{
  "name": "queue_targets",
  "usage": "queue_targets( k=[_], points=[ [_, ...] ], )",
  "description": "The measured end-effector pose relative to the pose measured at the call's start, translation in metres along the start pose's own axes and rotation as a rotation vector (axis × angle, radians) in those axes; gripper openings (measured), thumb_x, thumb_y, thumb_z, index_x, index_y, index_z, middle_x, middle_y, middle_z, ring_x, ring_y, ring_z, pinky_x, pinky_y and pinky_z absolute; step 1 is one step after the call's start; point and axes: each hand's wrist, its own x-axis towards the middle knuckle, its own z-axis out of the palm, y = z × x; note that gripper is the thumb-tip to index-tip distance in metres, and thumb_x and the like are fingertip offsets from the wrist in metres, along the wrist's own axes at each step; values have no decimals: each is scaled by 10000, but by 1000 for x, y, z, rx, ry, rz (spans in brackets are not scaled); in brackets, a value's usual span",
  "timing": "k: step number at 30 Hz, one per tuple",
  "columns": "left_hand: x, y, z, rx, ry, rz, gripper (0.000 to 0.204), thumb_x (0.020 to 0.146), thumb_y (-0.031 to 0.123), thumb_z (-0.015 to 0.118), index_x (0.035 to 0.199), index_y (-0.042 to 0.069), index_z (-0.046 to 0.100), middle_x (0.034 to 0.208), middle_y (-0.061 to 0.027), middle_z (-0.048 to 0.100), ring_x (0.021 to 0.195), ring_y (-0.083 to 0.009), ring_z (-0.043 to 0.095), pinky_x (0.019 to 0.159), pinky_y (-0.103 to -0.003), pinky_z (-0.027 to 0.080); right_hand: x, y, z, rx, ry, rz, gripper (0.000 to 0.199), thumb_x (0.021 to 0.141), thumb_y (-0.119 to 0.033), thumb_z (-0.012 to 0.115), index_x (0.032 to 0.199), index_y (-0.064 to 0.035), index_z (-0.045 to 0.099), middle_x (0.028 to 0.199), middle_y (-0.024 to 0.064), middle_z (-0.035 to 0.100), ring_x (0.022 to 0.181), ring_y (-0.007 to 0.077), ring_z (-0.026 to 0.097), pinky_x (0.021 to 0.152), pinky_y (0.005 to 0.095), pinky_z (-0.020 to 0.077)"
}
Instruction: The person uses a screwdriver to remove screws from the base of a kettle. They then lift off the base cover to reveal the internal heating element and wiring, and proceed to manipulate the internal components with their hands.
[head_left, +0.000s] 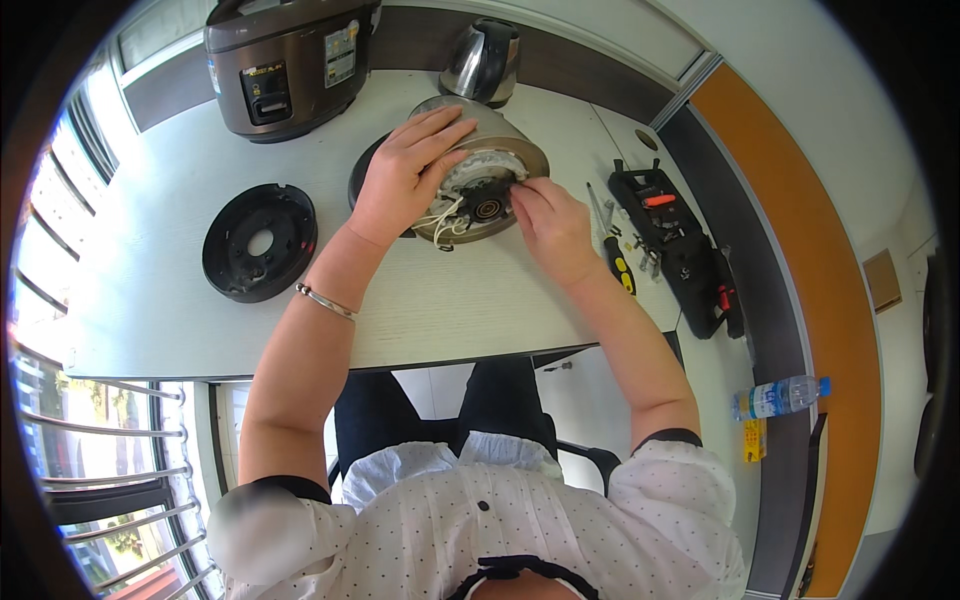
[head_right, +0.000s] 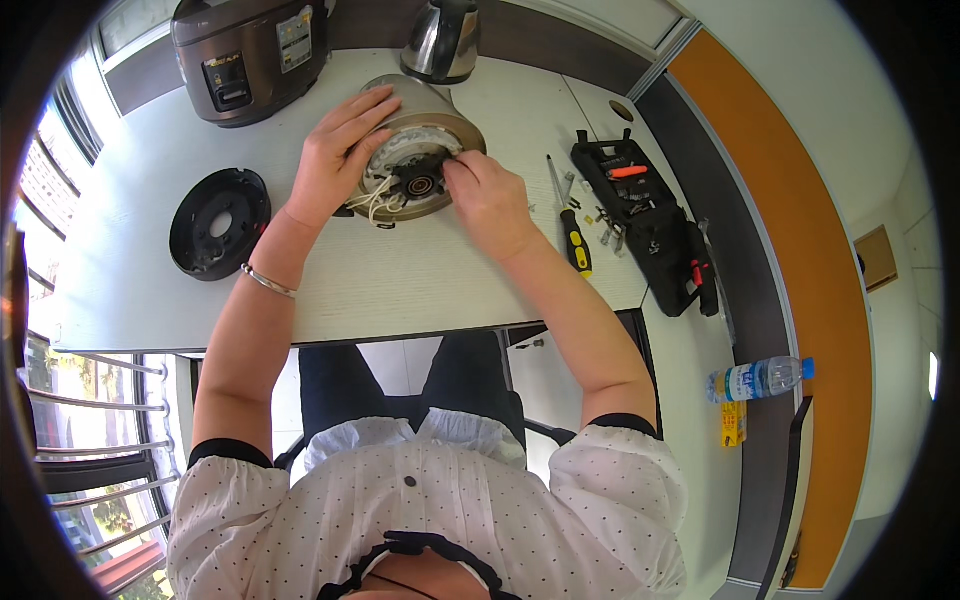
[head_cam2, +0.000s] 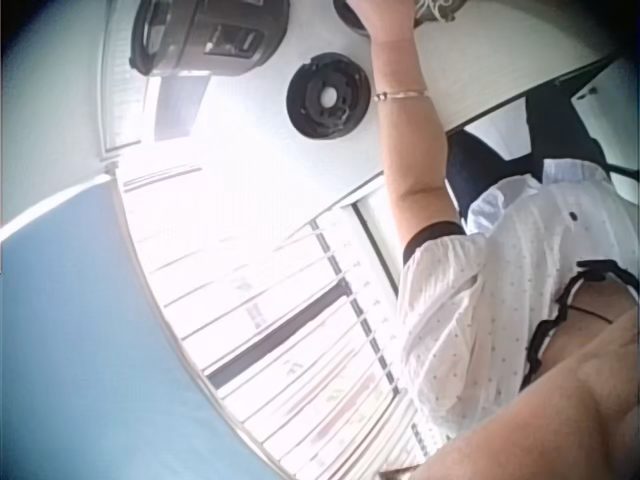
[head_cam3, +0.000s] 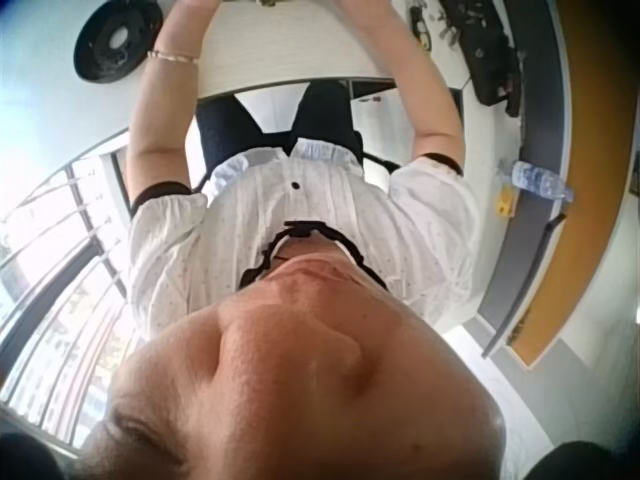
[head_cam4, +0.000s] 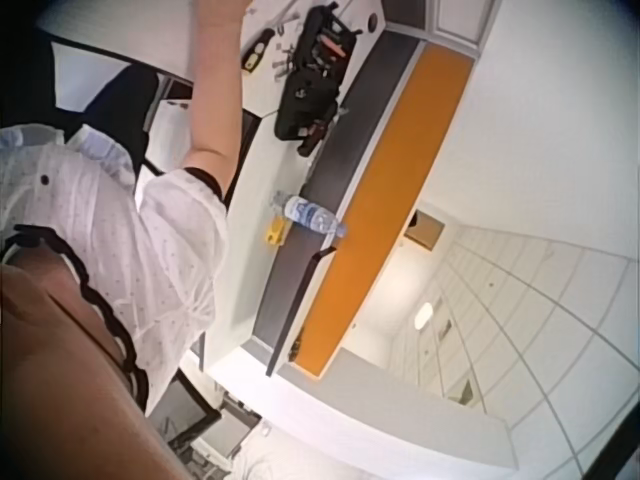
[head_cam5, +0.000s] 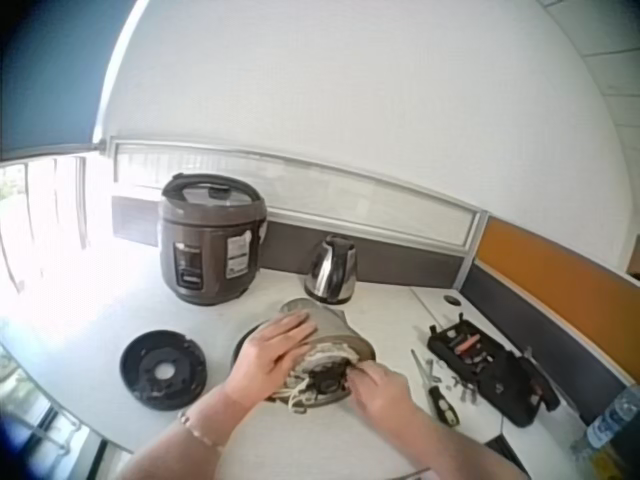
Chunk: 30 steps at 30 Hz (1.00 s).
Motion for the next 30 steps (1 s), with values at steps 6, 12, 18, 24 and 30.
queue_targets(
  k=[6,12,18,24,30],
  points=[
    [-1,0,0,4,2,-2,324,847,57,646,1171,60,654,1241,-122,618,1154,-300,572,975,-366,451,-3,-9,5,26,31,206,82,773,-64,699,841,-34,666,798,77,623,645,258,628,539,352,513],
    [-1,-1,1,-3,7,-7,324,847,61,648,1171,61,654,1240,-119,619,1157,-302,570,976,-367,450,0,-17,8,68,21,376,61,780,-56,691,819,-18,666,785,105,638,643,292,626,558,372,508],
    [-1,0,1,0,5,-8,323,848,63,646,1171,61,655,1240,-120,619,1159,-302,569,980,-370,447,0,-19,9,103,35,416,56,778,-50,687,817,-15,667,792,107,642,647,301,626,568,379,508],
    [-1,0,-1,2,4,1,322,847,61,645,1169,55,654,1240,-120,619,1157,-299,571,980,-370,447,1,-22,8,23,46,324,69,764,-43,691,828,-37,666,802,87,639,651,281,631,557,365,510],
    [3,0,5,-18,8,2,303,831,98,674,1133,76,670,1187,-132,637,1124,-311,582,941,-386,471,-1,-19,4,62,36,321,48,740,-44,646,779,-51,619,775,101,592,677,297,609,567,399,501]
  ],
)
